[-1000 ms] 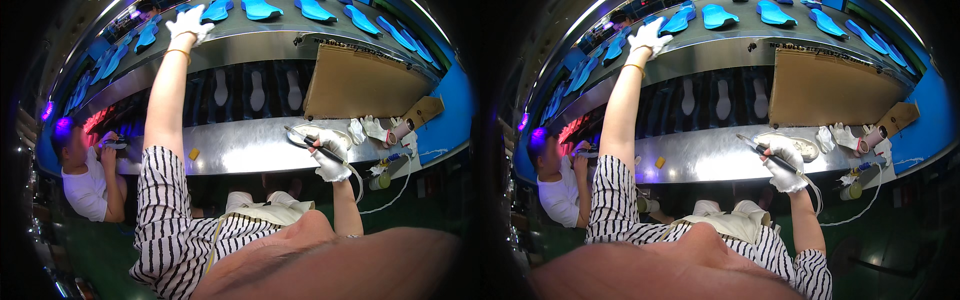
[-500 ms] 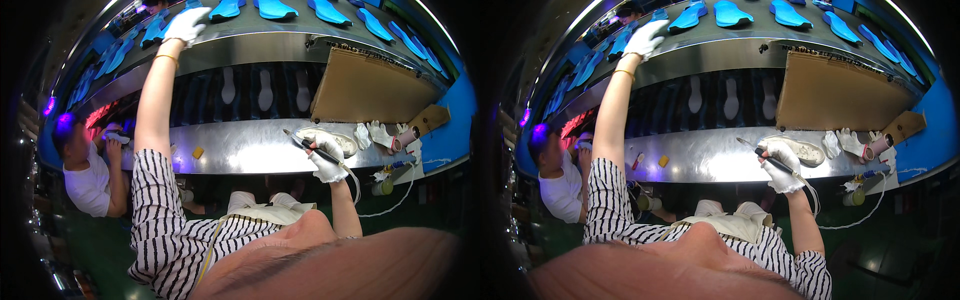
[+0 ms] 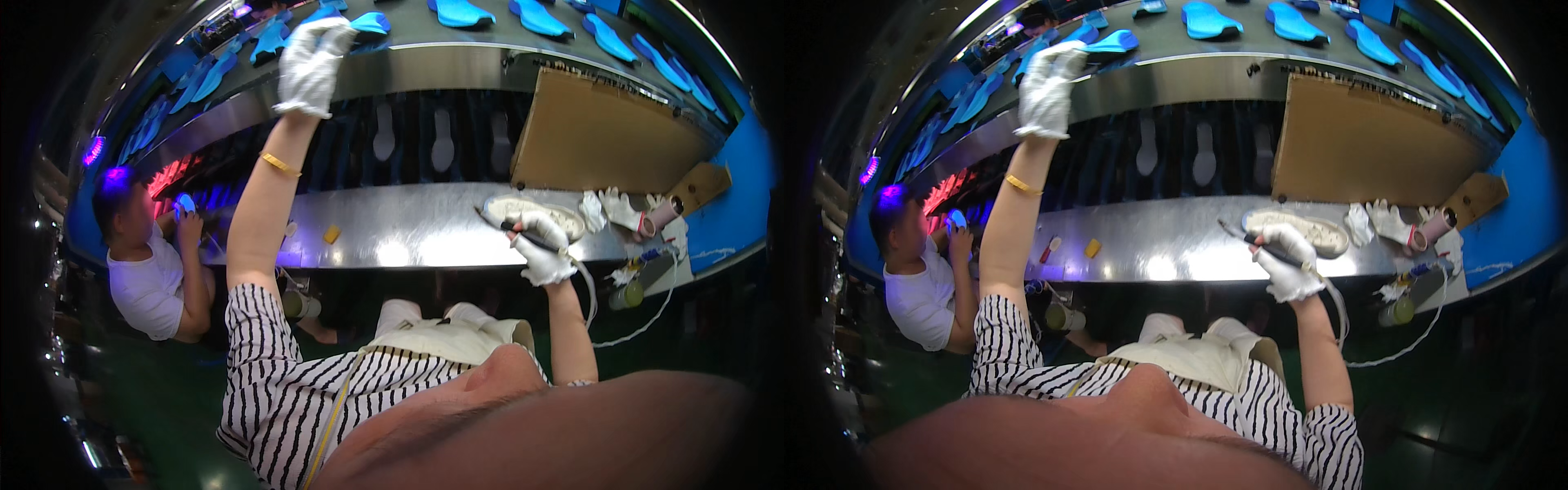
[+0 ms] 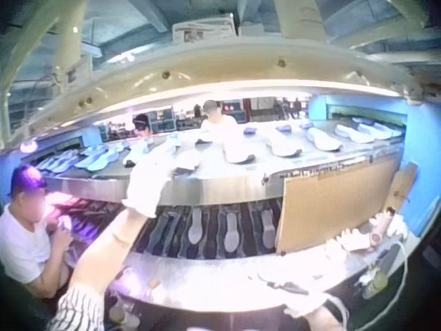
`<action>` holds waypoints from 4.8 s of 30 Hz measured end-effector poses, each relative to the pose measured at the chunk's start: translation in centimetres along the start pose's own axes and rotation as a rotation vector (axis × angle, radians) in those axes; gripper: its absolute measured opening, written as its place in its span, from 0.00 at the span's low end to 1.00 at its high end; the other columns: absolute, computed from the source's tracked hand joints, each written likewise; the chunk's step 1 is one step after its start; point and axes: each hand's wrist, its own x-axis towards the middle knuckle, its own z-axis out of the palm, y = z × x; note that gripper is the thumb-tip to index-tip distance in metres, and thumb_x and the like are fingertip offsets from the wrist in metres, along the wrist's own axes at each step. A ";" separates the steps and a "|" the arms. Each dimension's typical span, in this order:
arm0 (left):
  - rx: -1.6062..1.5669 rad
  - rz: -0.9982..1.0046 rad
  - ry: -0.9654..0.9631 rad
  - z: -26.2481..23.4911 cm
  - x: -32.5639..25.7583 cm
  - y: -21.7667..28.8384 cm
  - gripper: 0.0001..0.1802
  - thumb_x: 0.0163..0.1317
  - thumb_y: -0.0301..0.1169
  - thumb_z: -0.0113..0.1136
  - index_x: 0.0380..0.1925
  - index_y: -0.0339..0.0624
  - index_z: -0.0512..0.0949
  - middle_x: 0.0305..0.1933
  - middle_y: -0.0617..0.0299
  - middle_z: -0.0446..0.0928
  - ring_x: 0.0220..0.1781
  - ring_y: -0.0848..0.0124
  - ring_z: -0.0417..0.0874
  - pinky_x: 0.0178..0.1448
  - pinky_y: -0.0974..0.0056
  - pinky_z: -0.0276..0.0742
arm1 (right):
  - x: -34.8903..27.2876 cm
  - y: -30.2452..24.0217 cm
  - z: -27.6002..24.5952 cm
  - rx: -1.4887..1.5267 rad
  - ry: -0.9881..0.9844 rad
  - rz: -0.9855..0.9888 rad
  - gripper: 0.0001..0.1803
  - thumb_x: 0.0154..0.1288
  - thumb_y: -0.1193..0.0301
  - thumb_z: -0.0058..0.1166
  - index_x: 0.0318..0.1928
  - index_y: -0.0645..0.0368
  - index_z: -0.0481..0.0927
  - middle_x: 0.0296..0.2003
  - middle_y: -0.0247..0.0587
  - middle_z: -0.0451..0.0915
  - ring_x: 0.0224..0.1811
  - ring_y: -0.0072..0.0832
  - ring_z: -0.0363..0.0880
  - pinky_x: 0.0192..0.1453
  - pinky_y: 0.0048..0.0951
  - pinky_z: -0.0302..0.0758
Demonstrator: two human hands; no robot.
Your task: The person applies a substance to blue shoe insoles using a brush-like tool and places the finished insoles onto a conveyor belt.
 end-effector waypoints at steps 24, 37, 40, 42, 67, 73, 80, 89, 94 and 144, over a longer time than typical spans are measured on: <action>-1.604 -1.439 0.047 2.9 -27.4 12.7 0.53 0.53 0.75 0.35 0.64 0.41 0.58 0.61 0.34 0.64 0.61 0.37 0.67 0.61 0.32 0.65 | -1.0 -2.4 6.5 0.273 -0.098 0.127 0.10 0.56 0.81 0.58 0.39 0.62 0.74 0.33 0.38 0.79 0.34 0.19 0.78 0.39 0.22 0.76; -1.379 -1.188 0.149 8.9 -29.5 11.5 0.44 0.59 0.70 0.34 0.63 0.48 0.61 0.61 0.50 0.67 0.59 0.58 0.73 0.62 0.54 0.72 | -1.7 -1.6 8.9 0.092 -0.078 -0.236 0.12 0.55 0.84 0.56 0.41 0.65 0.74 0.36 0.41 0.78 0.36 0.22 0.79 0.42 0.23 0.77; -1.311 -1.265 0.228 7.9 -29.7 11.6 0.46 0.58 0.71 0.36 0.63 0.44 0.60 0.62 0.50 0.66 0.60 0.57 0.72 0.64 0.54 0.70 | -2.3 -2.1 8.0 0.334 -0.133 0.088 0.13 0.57 0.82 0.54 0.44 0.65 0.71 0.35 0.41 0.78 0.35 0.21 0.79 0.41 0.23 0.77; -1.210 -1.298 0.177 7.5 -29.2 11.9 0.48 0.58 0.71 0.35 0.63 0.43 0.60 0.62 0.49 0.66 0.60 0.57 0.72 0.66 0.53 0.67 | -2.2 -1.5 7.9 0.272 -0.085 0.018 0.14 0.55 0.82 0.55 0.43 0.64 0.72 0.35 0.40 0.78 0.34 0.21 0.79 0.42 0.24 0.76; -1.097 -1.450 -0.168 5.9 -30.0 15.3 0.49 0.57 0.70 0.33 0.65 0.40 0.57 0.60 0.52 0.68 0.58 0.60 0.73 0.62 0.57 0.73 | -6.8 -1.7 5.4 0.070 -0.242 0.007 0.07 0.58 0.80 0.57 0.38 0.62 0.77 0.34 0.39 0.80 0.33 0.19 0.77 0.39 0.23 0.75; -1.232 -1.314 0.047 7.6 -27.7 13.3 0.59 0.46 0.80 0.28 0.62 0.39 0.61 0.56 0.47 0.72 0.55 0.54 0.76 0.60 0.52 0.74 | -5.1 -0.4 5.5 0.252 -0.133 0.325 0.07 0.54 0.80 0.60 0.34 0.62 0.78 0.33 0.37 0.80 0.34 0.19 0.77 0.40 0.24 0.76; -1.537 -1.056 0.261 8.2 -26.2 9.8 0.61 0.42 0.82 0.30 0.61 0.40 0.62 0.54 0.47 0.73 0.52 0.54 0.78 0.57 0.49 0.76 | -3.4 -1.6 6.4 0.277 -0.343 0.003 0.08 0.52 0.81 0.62 0.34 0.62 0.78 0.36 0.42 0.81 0.39 0.25 0.80 0.47 0.27 0.77; -1.626 -0.792 0.161 7.1 -23.9 8.5 0.65 0.36 0.80 0.44 0.61 0.33 0.62 0.57 0.45 0.68 0.52 0.54 0.76 0.64 0.48 0.69 | -3.2 -0.4 6.9 0.443 -0.318 0.272 0.11 0.53 0.79 0.64 0.37 0.62 0.77 0.37 0.42 0.81 0.37 0.21 0.79 0.36 0.23 0.78; -1.657 -0.779 -0.039 6.7 -22.4 9.6 0.65 0.34 0.81 0.44 0.62 0.36 0.61 0.60 0.41 0.66 0.56 0.49 0.75 0.60 0.46 0.74 | -2.2 -0.3 5.9 0.399 -0.210 0.210 0.10 0.56 0.76 0.61 0.39 0.57 0.76 0.35 0.38 0.80 0.28 0.18 0.77 0.24 0.19 0.74; -1.369 -1.068 0.092 4.6 -18.3 4.3 0.46 0.57 0.70 0.41 0.63 0.46 0.62 0.62 0.56 0.68 0.65 0.61 0.68 0.65 0.48 0.70 | 2.2 -0.4 1.3 0.213 -0.159 0.010 0.10 0.55 0.82 0.60 0.36 0.61 0.73 0.35 0.38 0.78 0.37 0.21 0.76 0.41 0.25 0.75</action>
